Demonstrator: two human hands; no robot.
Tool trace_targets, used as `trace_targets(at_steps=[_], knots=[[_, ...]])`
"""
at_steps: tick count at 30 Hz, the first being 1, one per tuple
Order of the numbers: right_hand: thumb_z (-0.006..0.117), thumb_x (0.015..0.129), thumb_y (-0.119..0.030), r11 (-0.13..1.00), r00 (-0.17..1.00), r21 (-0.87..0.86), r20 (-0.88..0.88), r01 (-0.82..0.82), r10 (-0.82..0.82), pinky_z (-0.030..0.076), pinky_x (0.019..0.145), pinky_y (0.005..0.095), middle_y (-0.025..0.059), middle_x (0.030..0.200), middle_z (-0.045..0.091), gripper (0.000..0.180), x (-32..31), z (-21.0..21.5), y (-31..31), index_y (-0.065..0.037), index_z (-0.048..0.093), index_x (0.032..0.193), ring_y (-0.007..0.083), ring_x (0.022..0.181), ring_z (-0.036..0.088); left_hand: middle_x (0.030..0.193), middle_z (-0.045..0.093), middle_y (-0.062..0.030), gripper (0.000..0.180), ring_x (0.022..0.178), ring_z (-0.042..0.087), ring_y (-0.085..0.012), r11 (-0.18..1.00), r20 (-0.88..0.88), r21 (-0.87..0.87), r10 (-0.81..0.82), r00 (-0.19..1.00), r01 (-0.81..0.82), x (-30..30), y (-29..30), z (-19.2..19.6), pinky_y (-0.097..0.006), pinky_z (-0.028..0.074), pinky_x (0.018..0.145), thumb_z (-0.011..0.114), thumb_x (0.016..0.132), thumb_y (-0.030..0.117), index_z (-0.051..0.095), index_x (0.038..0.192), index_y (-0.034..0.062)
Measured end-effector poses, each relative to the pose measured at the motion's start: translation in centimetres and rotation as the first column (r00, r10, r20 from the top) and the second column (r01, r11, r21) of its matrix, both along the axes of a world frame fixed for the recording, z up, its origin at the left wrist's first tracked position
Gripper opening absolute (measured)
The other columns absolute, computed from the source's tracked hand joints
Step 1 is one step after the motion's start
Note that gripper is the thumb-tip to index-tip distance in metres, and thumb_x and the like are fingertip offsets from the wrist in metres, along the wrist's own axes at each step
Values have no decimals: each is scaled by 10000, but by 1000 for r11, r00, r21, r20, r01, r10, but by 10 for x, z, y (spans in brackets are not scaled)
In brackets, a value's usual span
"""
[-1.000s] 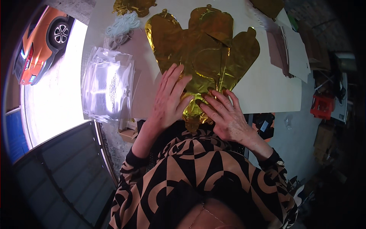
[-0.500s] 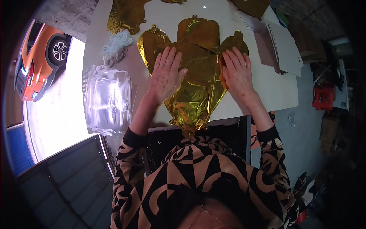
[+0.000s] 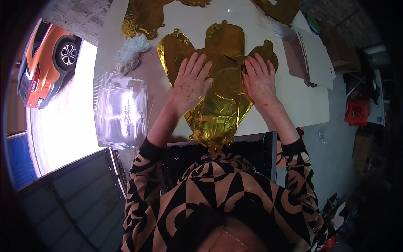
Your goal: Folding and packaging gold foil balloons into plastic sleeves with cardboard inserts.
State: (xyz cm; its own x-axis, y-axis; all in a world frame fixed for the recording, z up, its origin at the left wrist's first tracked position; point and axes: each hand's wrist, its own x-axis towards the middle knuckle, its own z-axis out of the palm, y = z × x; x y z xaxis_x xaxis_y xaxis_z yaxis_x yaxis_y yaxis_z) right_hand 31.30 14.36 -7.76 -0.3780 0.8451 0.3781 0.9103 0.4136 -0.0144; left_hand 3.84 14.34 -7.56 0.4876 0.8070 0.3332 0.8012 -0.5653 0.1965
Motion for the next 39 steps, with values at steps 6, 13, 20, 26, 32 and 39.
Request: trace_targets(at_steps=[6,13,20,26,32,39], knots=[[633,965,-205,1000,998,6,60,25,-26,278,1198,589,106,1472,522,490,-12,3,-4,-29,552,1415,309,1485,368,1597,429,-144,524,1544,289,-334,999,4,-31,-33,999,34,-6,0,4,-511,188,1271,583,1020,312,514,1496,105],[639,961,-207,999,997,7,68,32,-32,264,1201,602,100,1478,519,495,-16,5,-3,-62,552,1427,313,1491,359,1604,417,-149,529,1544,290,-332,998,32,-47,-29,999,31,-11,-5,7,-504,191,1272,579,1025,296,497,1509,100],[644,957,-199,1000,998,-24,61,17,-16,265,1198,601,103,1483,518,496,-15,4,-8,-58,553,1424,317,1489,364,1601,420,-157,554,1539,306,-316,994,64,-104,-15,998,22,-6,-14,-2,-496,195,1273,566,1036,318,465,1529,85],[645,960,-205,999,996,-23,81,26,-24,265,1196,597,104,1487,518,498,-16,-12,-19,-58,552,1426,317,1487,368,1598,430,-153,562,1528,332,-312,996,69,-89,-24,997,30,-5,-24,-20,-498,217,1267,566,1037,321,456,1533,80],[632,976,-213,999,992,-23,122,27,-24,256,1211,561,87,1505,515,495,-37,-60,-40,-73,547,1443,287,1495,368,1579,460,-154,546,1515,358,-319,999,113,-47,31,993,-26,-57,-40,-70,-501,236,1258,595,1019,279,487,1510,64],[581,1022,-223,995,981,-79,187,60,-44,239,1233,533,51,1541,487,501,-66,-106,-92,-114,505,1505,251,1522,335,1568,484,-120,525,1504,377,-291,989,94,-100,121,988,-112,-115,-106,-112,-501,237,1256,650,992,248,538,1478,84]])
